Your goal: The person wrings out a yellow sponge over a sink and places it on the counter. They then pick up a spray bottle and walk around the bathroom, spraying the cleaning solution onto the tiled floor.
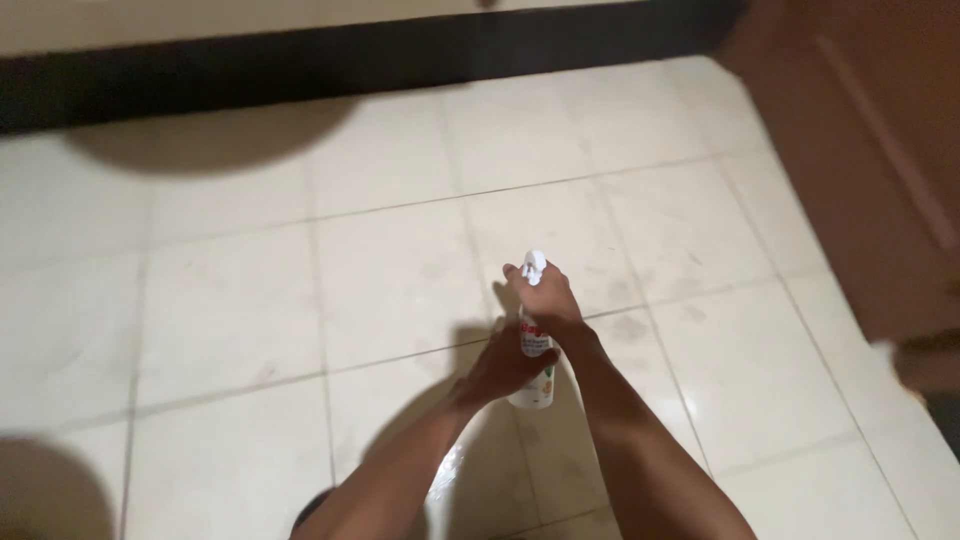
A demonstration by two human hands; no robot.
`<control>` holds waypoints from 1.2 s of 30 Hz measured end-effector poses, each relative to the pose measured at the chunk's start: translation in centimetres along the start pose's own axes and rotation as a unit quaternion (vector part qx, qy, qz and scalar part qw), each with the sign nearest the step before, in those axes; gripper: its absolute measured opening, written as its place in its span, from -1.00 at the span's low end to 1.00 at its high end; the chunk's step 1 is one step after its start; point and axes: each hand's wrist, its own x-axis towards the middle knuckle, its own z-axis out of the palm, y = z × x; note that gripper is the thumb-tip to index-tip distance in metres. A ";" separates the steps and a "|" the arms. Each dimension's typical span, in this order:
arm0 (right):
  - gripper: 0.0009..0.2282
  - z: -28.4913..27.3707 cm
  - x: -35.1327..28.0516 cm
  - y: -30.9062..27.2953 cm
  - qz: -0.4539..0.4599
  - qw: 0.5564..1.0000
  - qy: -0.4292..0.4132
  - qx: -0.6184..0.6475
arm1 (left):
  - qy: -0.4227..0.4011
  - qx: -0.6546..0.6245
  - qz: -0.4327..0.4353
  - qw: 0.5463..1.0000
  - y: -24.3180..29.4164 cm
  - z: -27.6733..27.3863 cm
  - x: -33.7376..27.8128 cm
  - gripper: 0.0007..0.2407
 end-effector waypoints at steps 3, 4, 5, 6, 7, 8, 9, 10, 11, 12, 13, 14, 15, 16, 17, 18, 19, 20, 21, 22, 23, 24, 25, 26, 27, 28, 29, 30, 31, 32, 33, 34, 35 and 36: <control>-0.54 3.9 1.4 -1.9 0.028 0.995 -0.061 -0.080 | 0.034 -0.063 0.015 0.997 -1.4 -3.1 -2.3 -0.68; -0.54 4.8 0.3 -3.6 0.023 0.993 -0.075 -0.083 | 0.046 -0.064 0.005 0.997 -1.9 -3.4 -3.1 -0.68; -0.52 5.5 -0.5 -5.5 0.041 0.985 -0.080 -0.149 | 0.071 -0.070 0.015 0.995 -2.2 -3.9 -3.5 -0.67; -0.50 6.1 -1.2 -7.3 0.057 0.972 -0.082 -0.214 | 0.096 -0.076 0.024 0.992 -2.6 -4.3 -3.9 -0.66; -0.50 6.9 -1.0 -7.5 0.051 0.971 -0.088 -0.215 | 0.102 -0.075 0.022 0.992 -3.1 -4.3 -4.0 -0.66; -0.48 7.7 -0.8 -7.7 0.053 0.964 -0.110 -0.235 | 0.098 -0.139 0.041 0.985 -3.5 -4.4 -4.1 -0.67; -0.46 8.2 -0.5 -7.7 0.059 0.956 -0.129 -0.255 | 0.090 -0.204 0.062 0.973 -3.9 -4.2 -4.0 -0.67; -0.46 9.0 -0.3 -7.6 0.057 0.955 -0.132 -0.258 | 0.093 -0.205 0.060 0.972 -3.8 -4.6 -4.6 -0.67; -0.42 9.7 -0.1 -7.5 0.053 0.952 -0.134 -0.270 | 0.120 -0.217 0.047 0.968 -3.6 -4.8 -5.3 -0.58; -0.37 10.6 0.1 -7.3 0.048 0.949 -0.136 -0.282 | 0.147 -0.227 0.034 0.962 -3.5 -5.1 -6.1 -0.48; -0.37 11.4 0.3 -6.8 0.047 0.947 -0.142 -0.285 | 0.153 -0.229 0.030 0.961 -4.1 -5.2 -6.3 -0.48; -0.39 12.2 0.5 -6.4 0.035 0.955 -0.158 -0.249 | 0.151 -0.199 -0.054 0.967 -4.8 -5.4 -6.7 -0.46; -0.42 13.3 0.7 -6.0 0.018 0.960 -0.177 -0.215 | 0.153 -0.169 -0.139 0.964 -5.5 -5.6 -7.2 -0.43; -0.42 14.2 0.5 -6.8 0.014 0.957 -0.187 -0.221 | 0.164 -0.173 -0.144 0.961 -5.6 -6.4 -7.8 -0.43; -0.48 14.9 0.1 -7.4 -0.025 0.958 -0.206 -0.200 | 0.181 -0.183 -0.135 0.957 -5.7 -7.0 -8.4 -0.45; -0.53 15.5 -0.2 -8.1 -0.064 0.956 -0.224 -0.177 | 0.199 -0.192 -0.126 0.953 -5.6 -7.6 -9.1 -0.48; -0.53 16.7 -0.3 -8.6 -0.073 0.954 -0.234 -0.175 | 0.211 -0.187 -0.131 0.950 -5.6 -8.7 -9.9 -0.48; -0.55 17.8 -0.4 -9.2 -0.098 0.950 -0.236 -0.180 | 0.217 -0.174 -0.128 0.952 -5.6 -9.7 -10.6 -0.47; -0.57 18.5 -0.5 -9.3 -0.118 0.949 -0.231 -0.181 | 0.216 -0.159 -0.125 0.955 -5.5 -10.3 -11.3 -0.45; -0.57 19.4 -1.6 -11.2 -0.124 0.948 -0.236 -0.174 | 0.221 -0.151 -0.128 0.955 -6.9 -11.1 -11.7 -0.45; -0.57 19.9 -2.9 -12.5 -0.117 0.944 -0.239 -0.194 | 0.241 -0.166 -0.129 0.948 -8.3 -11.0 -12.3 -0.48; -0.57 20.4 -4.3 -13.8 -0.110 0.940 -0.243 -0.214 | 0.260 -0.180 -0.131 0.939 -9.6 -10.9 -13.0 -0.51; -0.57 21.4 -4.9 -14.3 -0.112 0.938 -0.249 -0.214 | 0.266 -0.181 -0.135 0.937 -9.3 -11.5 -13.9 -0.51; -0.55 22.4 -5.6 -14.9 -0.111 0.929 -0.239 -0.259 | 0.270 -0.155 -0.124 0.942 -8.9 -12.1 -14.8 -0.51; -0.54 23.4 -6.1 -15.7 -0.114 0.919 -0.225 -0.303 | 0.276 -0.126 -0.111 0.946 -8.6 -13.0 -15.5 -0.51; -0.54 24.5 -6.2 -16.1 -0.119 0.918 -0.229 -0.303 | 0.282 -0.124 -0.113 0.945 -8.6 -13.5 -16.1 -0.51; -0.50 25.5 -6.7 -16.2 -0.119 0.912 -0.236 -0.314 | 0.304 -0.151 -0.137 0.930 -8.6 -13.7 -17.0 -0.49; -0.47 26.6 -7.2 -16.3 -0.118 0.906 -0.244 -0.326 | 0.326 -0.178 -0.161 0.914 -8.6 -13.9 -18.0 -0.46; -0.47 27.8 -7.5 -16.7 -0.129 0.903 -0.248 -0.326 | 0.338 -0.175 -0.160 0.911 -8.9 -14.9 -18.7 -0.46; -0.52 29.0 -7.7 -17.1 -0.137 0.906 -0.247 -0.317 | 0.334 -0.157 -0.136 0.920 -9.2 -15.9 -19.5 -0.51; -0.56 30.0 -8.5 -16.9 -0.139 0.907 -0.249 -0.309 | 0.327 -0.140 -0.118 0.927 -9.5 -16.3 -20.7 -0.56; -0.56 30.5 -9.8 -18.0 -0.145 0.903 -0.258 -0.311 | 0.337 -0.141 -0.123 0.923 -10.5 -16.7 -21.4 -0.56; -0.58 31.0 -11.0 -19.0 -0.151 0.912 -0.271 -0.268 | 0.359 -0.140 -0.159 0.909 -11.4 -17.1 -22.1 -0.51; -0.60 31.4 -12.2 -20.1 -0.157 0.919 -0.284 -0.225 | 0.381 -0.140 -0.195 0.893 -12.4 -17.4 -22.7 -0.44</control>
